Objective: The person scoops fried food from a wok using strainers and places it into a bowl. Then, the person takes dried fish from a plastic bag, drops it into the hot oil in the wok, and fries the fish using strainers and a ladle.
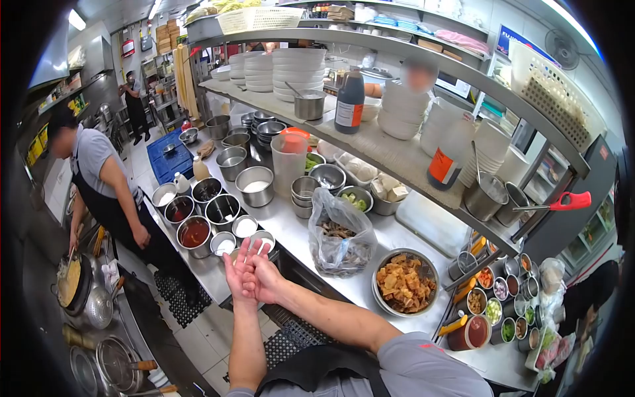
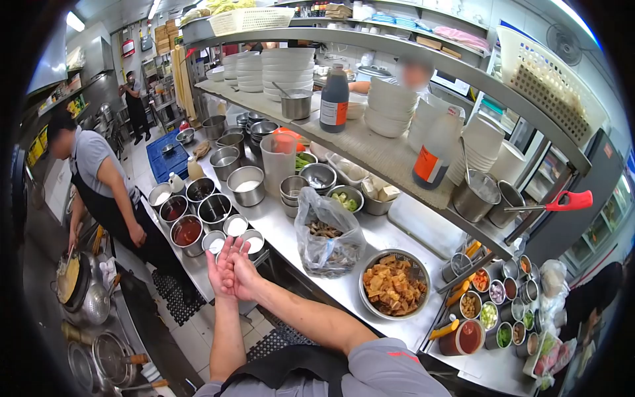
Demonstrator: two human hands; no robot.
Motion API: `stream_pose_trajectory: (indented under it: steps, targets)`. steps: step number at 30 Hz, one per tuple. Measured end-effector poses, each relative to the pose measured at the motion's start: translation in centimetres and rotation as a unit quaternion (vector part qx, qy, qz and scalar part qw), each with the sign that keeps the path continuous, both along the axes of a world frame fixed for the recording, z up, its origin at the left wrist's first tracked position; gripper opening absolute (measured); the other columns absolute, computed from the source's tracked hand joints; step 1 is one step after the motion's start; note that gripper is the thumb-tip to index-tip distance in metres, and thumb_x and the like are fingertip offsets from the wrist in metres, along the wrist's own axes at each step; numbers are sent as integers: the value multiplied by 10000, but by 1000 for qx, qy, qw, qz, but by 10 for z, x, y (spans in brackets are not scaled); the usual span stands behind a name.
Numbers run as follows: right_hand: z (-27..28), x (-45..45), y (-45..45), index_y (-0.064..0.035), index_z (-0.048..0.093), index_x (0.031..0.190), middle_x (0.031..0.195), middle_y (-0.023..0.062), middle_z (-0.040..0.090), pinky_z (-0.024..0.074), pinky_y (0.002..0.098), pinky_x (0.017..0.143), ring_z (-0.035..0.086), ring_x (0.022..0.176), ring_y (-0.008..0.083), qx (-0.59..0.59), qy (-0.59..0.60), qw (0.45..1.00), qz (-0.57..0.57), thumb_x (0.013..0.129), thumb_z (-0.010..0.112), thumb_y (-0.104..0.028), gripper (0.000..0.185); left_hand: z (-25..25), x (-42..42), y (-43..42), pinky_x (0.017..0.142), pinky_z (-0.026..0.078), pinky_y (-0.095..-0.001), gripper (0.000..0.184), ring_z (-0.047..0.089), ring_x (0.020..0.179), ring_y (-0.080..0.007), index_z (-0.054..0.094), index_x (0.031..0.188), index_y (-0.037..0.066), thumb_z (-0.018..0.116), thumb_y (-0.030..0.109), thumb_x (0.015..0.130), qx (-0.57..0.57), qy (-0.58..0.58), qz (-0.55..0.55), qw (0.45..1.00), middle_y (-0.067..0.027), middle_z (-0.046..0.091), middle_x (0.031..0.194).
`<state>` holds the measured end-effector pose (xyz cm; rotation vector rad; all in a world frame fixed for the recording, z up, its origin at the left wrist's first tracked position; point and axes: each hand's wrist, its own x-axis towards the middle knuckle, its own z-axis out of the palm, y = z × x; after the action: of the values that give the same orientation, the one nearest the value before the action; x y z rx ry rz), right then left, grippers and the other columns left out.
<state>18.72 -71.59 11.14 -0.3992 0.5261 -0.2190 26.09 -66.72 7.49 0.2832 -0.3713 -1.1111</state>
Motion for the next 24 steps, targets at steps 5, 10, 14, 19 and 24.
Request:
stream_pose_trajectory:
  steps: [5, 10, 14, 19, 24]
  targets:
    - [-3, -13, 2, -147, 441, 778, 533, -14, 390, 429, 339, 483, 385, 426, 149, 13, 9, 1000, 4, 977, 441, -311, 258, -11, -7, -2, 1111, 406, -418, 784, 454, 1350, -405, 396, 1466, -3, 308, 630, 1012, 20, -15, -2, 1000, -238, 477, 1450]
    - [-8, -14, 1, -151, 447, 781, 536, -30, 377, 409, 329, 478, 366, 429, 132, 2, 23, 1000, -9, 1002, 435, -353, 299, -4, -15, -4, 1082, 439, -418, 789, 477, 1328, -409, 406, 1459, 7, 293, 644, 1007, 36, 4, 4, 999, -246, 495, 1428]
    - [-4, -31, 7, -177, 438, 761, 518, -58, 378, 458, 326, 458, 376, 406, 114, 4, -19, 1000, 10, 1013, 440, -354, 307, -7, -16, -3, 1014, 500, -417, 786, 488, 1316, -419, 433, 1436, 20, 274, 657, 1004, 34, -10, -9, 999, -245, 514, 1410]
    - [34, -104, 14, -178, 370, 722, 533, -63, 304, 420, 313, 538, 334, 442, 99, -28, -51, 994, 97, 1015, 482, -330, 349, -14, 9, 10, 827, 587, -360, 688, 501, 1312, -411, 505, 1363, 29, 366, 603, 1010, 18, 81, 27, 996, -218, 544, 1387]
    - [-15, -96, 5, -168, 426, 755, 561, -65, 329, 437, 308, 545, 359, 461, 97, -3, -1, 998, 63, 1012, 490, -289, 291, -29, -3, 7, 555, 491, -222, 593, 644, 1133, -331, 536, 1311, 70, 347, 560, 1034, 86, -10, -18, 996, -173, 629, 1275]
